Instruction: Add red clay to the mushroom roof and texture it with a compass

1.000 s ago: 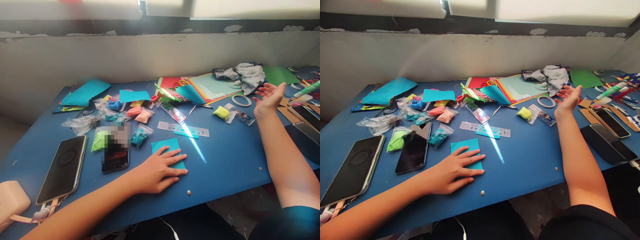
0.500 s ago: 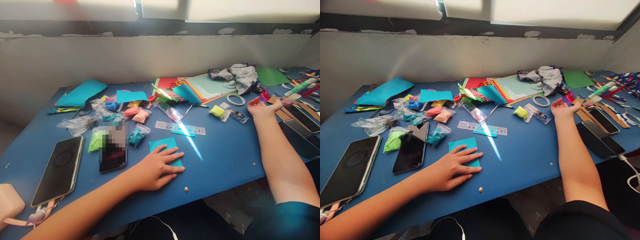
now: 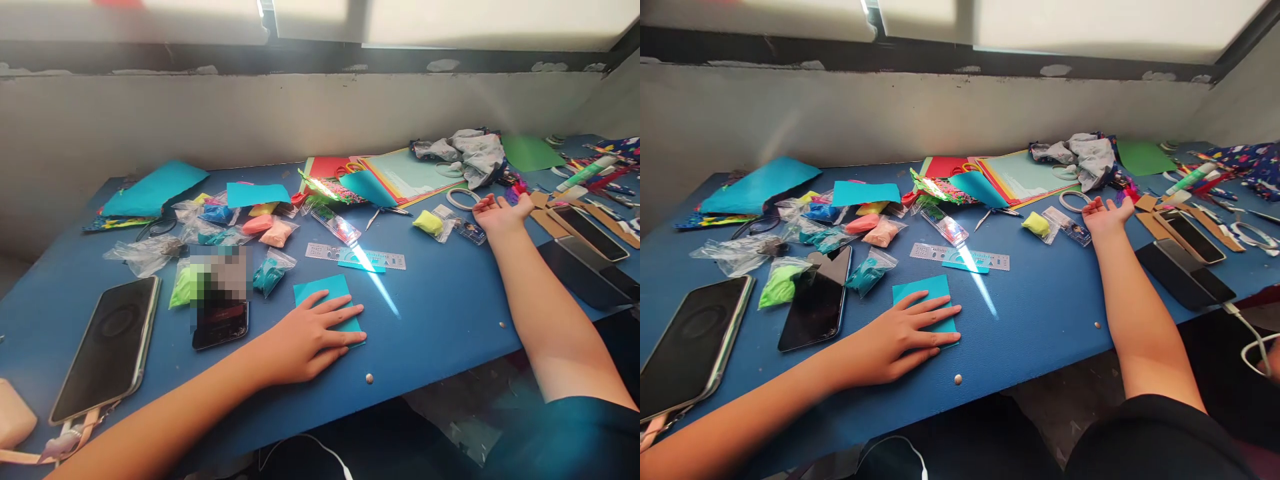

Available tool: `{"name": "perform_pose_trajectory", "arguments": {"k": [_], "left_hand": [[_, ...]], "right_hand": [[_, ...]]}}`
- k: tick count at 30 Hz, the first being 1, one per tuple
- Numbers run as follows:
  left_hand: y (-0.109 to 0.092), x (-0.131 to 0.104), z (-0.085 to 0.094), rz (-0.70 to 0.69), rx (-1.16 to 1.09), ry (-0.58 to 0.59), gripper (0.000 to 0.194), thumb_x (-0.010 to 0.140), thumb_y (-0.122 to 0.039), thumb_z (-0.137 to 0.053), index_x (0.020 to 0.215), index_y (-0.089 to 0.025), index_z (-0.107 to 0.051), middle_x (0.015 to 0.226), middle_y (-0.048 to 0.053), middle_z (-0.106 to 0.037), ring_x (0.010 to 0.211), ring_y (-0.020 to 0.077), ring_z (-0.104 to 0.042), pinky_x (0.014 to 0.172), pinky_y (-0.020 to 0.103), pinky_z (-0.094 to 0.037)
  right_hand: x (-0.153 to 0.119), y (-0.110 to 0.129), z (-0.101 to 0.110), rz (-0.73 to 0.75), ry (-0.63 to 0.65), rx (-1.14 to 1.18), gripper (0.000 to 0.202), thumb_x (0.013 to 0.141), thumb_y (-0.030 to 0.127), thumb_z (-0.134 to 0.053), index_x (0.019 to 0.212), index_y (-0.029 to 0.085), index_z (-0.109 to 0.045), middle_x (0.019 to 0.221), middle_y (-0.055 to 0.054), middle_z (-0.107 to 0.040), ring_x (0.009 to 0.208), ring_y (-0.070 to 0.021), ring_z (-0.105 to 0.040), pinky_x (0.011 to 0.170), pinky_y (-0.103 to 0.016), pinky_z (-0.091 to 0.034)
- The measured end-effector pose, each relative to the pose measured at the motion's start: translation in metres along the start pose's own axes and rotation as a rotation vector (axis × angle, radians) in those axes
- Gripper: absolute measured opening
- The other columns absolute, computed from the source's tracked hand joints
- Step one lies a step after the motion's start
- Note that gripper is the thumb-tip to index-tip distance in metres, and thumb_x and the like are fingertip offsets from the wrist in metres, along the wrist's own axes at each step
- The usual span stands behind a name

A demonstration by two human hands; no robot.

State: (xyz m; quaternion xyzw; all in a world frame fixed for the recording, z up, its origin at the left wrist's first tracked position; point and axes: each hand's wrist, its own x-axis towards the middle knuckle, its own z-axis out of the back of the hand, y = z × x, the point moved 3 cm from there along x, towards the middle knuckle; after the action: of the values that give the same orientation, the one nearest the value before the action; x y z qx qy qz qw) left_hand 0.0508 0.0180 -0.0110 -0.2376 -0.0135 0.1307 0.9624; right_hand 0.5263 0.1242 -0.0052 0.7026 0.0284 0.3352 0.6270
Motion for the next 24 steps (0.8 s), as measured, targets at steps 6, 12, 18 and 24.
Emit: {"name": "perform_pose_trajectory", "arguments": {"k": [6,12,18,24], "left_hand": [[0.0,0.0,0.0,-0.006,0.009,-0.007,0.037,0.099,-0.03,-0.039,0.132,-0.032,-0.057,0.152,0.001,-0.039,0.142,0.0285,-0.034,0.115,0.056,-0.027],[0.0,0.001,-0.002,-0.003,0.028,-0.002,0.037,0.099,-0.03,-0.039,0.132,-0.032,-0.057,0.152,0.0,-0.039,0.142,0.0282,-0.034,0.114,0.057,-0.027],[0.001,0.0,-0.003,-0.017,0.027,-0.016,0.037,0.099,-0.03,-0.039,0.131,-0.032,-0.057,0.152,0.001,-0.039,0.142,0.0284,-0.035,0.114,0.056,-0.027],[0.001,0.0,-0.002,-0.015,0.027,-0.016,0.037,0.099,-0.03,-0.04,0.131,-0.031,-0.058,0.152,0.001,-0.039,0.142,0.029,-0.034,0.113,0.056,-0.028]], "right_hand": [[-0.06,0.053,-0.05,0.256,0.459,-0.324,0.036,0.084,0.048,-0.045,0.071,0.019,-0.063,0.077,-0.009,-0.063,0.085,-0.0239,-0.058,0.082,-0.043,-0.045],[-0.121,0.064,-0.084,0.564,0.864,-0.678,0.025,0.069,0.02,-0.051,0.087,0.021,-0.069,0.122,-0.01,-0.066,0.124,-0.0347,-0.049,0.106,-0.058,-0.027],[-0.116,0.058,-0.08,0.706,0.931,-0.994,0.035,0.078,0.022,-0.042,0.102,0.022,-0.067,0.131,-0.009,-0.062,0.128,-0.034,-0.049,0.097,-0.053,-0.04],[-0.113,0.06,-0.078,0.674,0.879,-1.023,0.048,0.076,0.023,-0.041,0.12,0.016,-0.059,0.126,-0.015,-0.063,0.123,-0.0342,-0.053,0.095,-0.052,-0.042]]}}
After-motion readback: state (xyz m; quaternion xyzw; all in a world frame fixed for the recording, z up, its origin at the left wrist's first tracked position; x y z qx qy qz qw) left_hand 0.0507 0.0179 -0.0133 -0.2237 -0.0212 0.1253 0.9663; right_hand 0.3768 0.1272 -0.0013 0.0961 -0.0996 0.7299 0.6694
